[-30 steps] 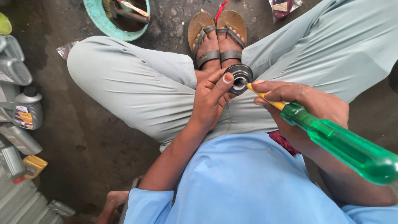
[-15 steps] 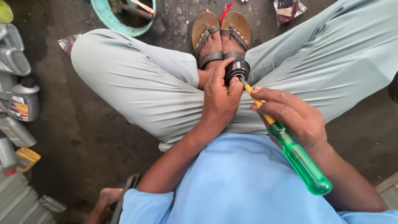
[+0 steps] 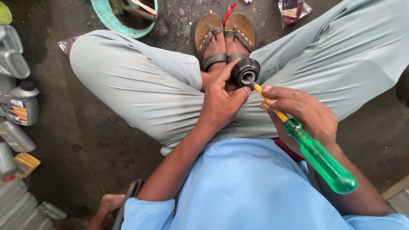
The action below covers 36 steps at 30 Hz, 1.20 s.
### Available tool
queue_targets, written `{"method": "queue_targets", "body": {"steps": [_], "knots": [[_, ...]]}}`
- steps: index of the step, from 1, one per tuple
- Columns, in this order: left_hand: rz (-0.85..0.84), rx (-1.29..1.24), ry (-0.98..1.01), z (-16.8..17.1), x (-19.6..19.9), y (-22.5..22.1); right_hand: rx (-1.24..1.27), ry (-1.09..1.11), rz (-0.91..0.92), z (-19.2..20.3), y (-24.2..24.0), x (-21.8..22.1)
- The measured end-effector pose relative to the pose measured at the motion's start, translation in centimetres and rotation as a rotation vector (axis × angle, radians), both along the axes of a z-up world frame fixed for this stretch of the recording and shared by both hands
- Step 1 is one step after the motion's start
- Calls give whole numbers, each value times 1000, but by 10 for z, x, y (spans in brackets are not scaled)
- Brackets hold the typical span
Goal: The recorder is servicing or cleaning a motorcycle carburetor component while sitting on the floor.
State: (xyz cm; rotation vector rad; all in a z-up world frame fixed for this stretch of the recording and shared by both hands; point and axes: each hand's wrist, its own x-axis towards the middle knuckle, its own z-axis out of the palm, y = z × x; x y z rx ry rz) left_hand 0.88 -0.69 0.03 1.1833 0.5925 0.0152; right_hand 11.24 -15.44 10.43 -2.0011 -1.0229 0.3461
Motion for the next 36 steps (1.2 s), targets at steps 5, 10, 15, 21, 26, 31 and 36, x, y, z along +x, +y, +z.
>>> {"method": "queue_targets", "body": {"steps": [5,10,15,21,26,31,36], "knots": [[-36,169,44,8,3,2,25,28,-51,3,0,0],[-38,42,109,10,5,4,9,146,-129,16,9,0],[-41,27,61,6,2,4,-20,103,-113,9,0,-3],[23,-201,26,-14,-5,8,-118,33,-18,12,4,5],[65,-286,8,-18,-9,10,-131,-16,44,4,8,3],[121,-328,-51,-20,-7,11,-52,-84,-49,-12,10,-17],[169,-345,-39,-18,-4,12,-24,7,-148,-15,4,-24]]}}
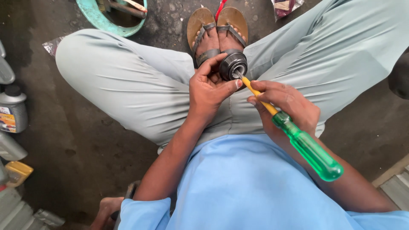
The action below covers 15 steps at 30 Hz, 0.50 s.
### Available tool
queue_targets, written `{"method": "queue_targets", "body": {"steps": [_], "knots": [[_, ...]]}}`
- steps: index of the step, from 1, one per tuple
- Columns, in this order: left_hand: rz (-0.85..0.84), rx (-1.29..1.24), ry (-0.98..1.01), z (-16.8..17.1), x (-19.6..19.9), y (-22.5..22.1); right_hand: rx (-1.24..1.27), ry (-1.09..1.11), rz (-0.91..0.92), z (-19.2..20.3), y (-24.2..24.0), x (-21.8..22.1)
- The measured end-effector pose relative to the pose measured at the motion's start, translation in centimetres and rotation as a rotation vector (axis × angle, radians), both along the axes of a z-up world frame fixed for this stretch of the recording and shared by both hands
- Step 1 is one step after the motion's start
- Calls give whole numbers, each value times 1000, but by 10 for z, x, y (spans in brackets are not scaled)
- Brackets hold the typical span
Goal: The recorder is servicing or cleaning a motorcycle carburetor component while sitting on the floor.
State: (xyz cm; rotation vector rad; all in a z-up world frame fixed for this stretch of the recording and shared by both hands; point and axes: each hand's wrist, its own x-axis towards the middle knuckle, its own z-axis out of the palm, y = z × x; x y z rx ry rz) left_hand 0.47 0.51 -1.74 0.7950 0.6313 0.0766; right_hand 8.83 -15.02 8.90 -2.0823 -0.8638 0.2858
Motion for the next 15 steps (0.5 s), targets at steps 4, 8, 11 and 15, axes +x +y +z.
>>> {"method": "queue_targets", "body": {"steps": [4,8,11,15], "knots": [[-15,-20,-9,-1,0,2,-164,80,17,12,-3,12],[57,-85,4,0,2,3,-35,874,-5,6,-16,21],[91,-23,0,-6,1,0,41,1283,-115,6,-16,23],[134,-14,-24,-10,0,1,78,1147,-32,-9,-35,14]]}}
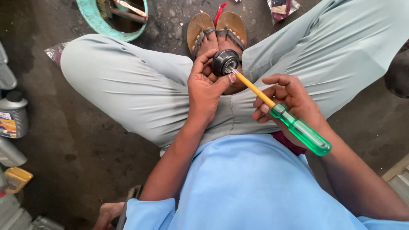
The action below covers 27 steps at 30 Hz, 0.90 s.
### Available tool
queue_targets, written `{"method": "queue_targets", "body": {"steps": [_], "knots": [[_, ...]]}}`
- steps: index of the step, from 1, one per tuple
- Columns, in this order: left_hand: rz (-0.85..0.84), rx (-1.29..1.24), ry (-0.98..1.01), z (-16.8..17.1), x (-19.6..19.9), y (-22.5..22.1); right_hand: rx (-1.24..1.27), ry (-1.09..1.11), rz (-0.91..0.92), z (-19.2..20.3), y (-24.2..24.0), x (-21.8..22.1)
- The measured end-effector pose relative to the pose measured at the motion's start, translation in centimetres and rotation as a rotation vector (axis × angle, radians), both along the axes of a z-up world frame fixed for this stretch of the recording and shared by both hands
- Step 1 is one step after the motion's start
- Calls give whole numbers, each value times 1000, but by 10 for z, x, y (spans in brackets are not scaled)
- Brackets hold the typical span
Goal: The recorder is servicing or cleaning a motorcycle carburetor component while sitting on the floor.
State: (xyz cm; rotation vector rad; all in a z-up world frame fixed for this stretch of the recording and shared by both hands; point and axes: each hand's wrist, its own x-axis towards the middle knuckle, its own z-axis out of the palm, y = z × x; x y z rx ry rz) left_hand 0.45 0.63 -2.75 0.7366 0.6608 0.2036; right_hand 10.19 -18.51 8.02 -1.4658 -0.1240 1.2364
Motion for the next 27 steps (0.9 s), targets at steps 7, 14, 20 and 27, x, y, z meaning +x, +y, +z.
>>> {"method": "queue_targets", "body": {"steps": [7,14,20,27], "knots": [[15,-212,73,-1,1,9,28,214,-61,11,-3,7],[30,-231,73,-6,1,10,27,-305,347,65,16,23],[38,-200,64,-5,2,8,-192,-971,423,90,26,16],[60,0,-30,-9,-1,3,-343,-826,457,95,17,8]]}}
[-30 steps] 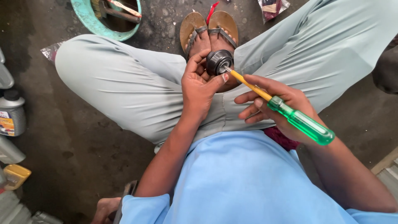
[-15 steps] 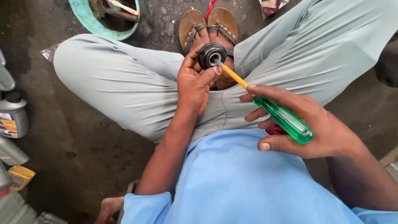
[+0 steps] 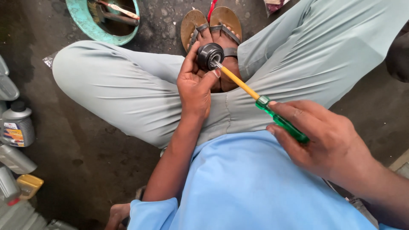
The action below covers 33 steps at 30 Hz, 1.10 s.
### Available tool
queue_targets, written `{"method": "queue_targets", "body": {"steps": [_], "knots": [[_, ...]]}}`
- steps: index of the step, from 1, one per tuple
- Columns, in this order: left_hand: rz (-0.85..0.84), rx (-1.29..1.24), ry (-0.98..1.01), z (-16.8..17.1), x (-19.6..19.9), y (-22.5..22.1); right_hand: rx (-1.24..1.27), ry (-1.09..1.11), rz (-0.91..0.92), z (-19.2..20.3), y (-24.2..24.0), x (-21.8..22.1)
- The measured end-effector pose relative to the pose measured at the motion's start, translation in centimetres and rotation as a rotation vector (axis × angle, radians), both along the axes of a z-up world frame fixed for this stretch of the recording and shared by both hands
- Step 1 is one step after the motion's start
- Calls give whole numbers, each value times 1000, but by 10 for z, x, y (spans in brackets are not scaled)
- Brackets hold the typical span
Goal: The recorder is servicing or cleaning a motorcycle carburetor component while sitting on the floor.
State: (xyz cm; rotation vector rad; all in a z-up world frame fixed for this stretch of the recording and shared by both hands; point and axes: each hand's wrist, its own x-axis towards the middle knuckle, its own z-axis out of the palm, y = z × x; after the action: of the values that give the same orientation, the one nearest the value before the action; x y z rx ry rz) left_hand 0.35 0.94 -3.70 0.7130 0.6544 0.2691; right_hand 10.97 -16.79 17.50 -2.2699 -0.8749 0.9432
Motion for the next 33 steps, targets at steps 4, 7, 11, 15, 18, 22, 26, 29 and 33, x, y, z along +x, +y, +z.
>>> {"method": "queue_targets", "body": {"steps": [4,7,11,15,18,22,26,29,33], "knots": [[155,-310,-31,12,2,7,-79,-37,-120,-24,-15,-20],[315,-65,-15,-17,-6,0,27,-102,-78,-42,-21,-35],[312,-285,24,-4,-3,13,116,-238,-54,-60,-26,-52],[205,-443,-27,8,-1,25,110,-354,-36,-70,-24,-61],[213,-476,-86,1,-3,26,58,-371,-5,-78,-22,-63],[220,-530,-95,-5,-3,31,99,-428,47,-82,-15,-60],[242,-531,-105,-4,-7,28,100,-445,72,-87,-19,-65],[259,-545,-121,-5,-3,29,120,-250,-60,-90,-22,-66],[277,-554,-85,-9,-7,30,96,144,-325,-87,-22,-66]]}}
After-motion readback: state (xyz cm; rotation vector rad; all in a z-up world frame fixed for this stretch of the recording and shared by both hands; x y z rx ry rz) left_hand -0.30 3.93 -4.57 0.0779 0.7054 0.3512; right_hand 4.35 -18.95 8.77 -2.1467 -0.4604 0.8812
